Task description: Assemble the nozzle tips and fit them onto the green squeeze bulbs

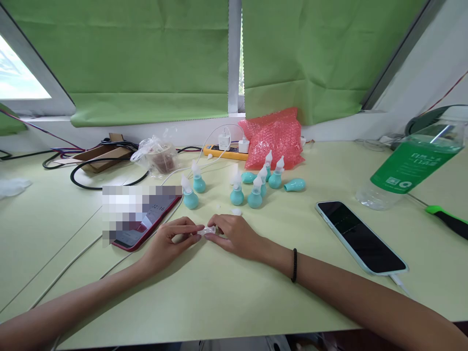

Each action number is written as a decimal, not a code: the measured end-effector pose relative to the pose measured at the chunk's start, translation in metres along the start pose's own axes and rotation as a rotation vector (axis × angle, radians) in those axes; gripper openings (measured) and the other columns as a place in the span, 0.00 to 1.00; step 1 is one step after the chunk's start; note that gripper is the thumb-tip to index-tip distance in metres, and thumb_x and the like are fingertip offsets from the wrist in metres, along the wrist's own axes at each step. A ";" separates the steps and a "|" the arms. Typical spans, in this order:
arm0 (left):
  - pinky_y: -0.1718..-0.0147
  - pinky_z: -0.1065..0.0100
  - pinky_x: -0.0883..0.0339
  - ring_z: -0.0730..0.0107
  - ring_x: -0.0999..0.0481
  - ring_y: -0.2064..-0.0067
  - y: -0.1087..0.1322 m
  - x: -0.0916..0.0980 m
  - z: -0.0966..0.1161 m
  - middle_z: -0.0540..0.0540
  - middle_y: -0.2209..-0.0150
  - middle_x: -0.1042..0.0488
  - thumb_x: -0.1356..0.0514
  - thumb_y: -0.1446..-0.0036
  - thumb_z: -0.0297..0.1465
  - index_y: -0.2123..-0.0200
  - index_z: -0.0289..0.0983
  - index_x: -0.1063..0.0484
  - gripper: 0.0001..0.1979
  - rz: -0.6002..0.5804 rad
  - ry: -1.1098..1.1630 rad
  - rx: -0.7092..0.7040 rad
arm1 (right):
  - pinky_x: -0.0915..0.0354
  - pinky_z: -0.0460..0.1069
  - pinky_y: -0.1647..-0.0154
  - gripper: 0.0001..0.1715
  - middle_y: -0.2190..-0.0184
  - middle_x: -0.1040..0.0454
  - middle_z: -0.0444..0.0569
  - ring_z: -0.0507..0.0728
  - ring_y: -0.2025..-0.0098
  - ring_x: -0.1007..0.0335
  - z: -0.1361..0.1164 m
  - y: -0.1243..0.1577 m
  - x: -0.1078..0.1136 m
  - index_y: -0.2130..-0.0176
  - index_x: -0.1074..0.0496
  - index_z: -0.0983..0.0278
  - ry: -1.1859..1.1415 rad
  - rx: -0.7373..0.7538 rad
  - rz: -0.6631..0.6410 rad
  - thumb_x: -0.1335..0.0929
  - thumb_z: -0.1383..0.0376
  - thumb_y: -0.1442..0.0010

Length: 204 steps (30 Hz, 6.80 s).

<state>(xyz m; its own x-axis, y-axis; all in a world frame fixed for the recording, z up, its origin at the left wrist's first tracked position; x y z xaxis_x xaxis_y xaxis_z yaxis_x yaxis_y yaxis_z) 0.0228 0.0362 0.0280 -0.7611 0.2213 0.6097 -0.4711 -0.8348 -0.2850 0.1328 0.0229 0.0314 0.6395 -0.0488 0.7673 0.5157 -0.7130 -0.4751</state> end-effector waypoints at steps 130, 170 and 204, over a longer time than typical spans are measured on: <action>0.67 0.68 0.33 0.70 0.29 0.68 0.003 0.007 0.010 0.46 0.68 0.27 0.40 0.53 0.32 0.63 0.34 0.31 0.13 0.046 0.119 -0.001 | 0.28 0.46 0.69 0.14 0.68 0.26 0.47 0.51 0.70 0.29 -0.012 0.005 0.020 0.62 0.32 0.63 -0.342 0.010 0.314 0.33 0.72 0.52; 0.68 0.66 0.29 0.69 0.26 0.70 0.005 0.007 0.010 0.43 0.64 0.25 0.38 0.57 0.32 0.58 0.32 0.30 0.20 0.044 0.192 -0.001 | 0.33 0.45 0.75 0.09 0.77 0.28 0.45 0.50 0.78 0.31 -0.022 0.005 0.027 0.66 0.33 0.64 -0.260 0.068 0.341 0.34 0.69 0.52; 0.77 0.73 0.34 0.75 0.30 0.77 0.005 0.007 -0.008 0.48 0.76 0.29 0.37 0.60 0.31 0.75 0.32 0.35 0.10 0.063 0.364 0.223 | 0.39 0.51 0.73 0.08 0.74 0.28 0.52 0.59 0.70 0.32 0.062 0.033 0.179 0.73 0.30 0.65 0.889 -0.294 0.511 0.37 0.64 0.50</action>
<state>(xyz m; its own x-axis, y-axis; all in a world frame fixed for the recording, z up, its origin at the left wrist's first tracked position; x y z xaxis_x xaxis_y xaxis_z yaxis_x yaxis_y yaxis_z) 0.0117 0.0377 0.0246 -0.9117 0.2963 0.2845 -0.3412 -0.9320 -0.1226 0.3001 0.0338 0.1264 0.0341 -0.7980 0.6018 0.0706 -0.5987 -0.7979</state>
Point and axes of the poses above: each hand's wrist, its own y-axis away from the middle knuckle, its own x-axis out of the back of the hand, z = x × y, the point moved 8 cm from there along -y, towards the middle knuckle
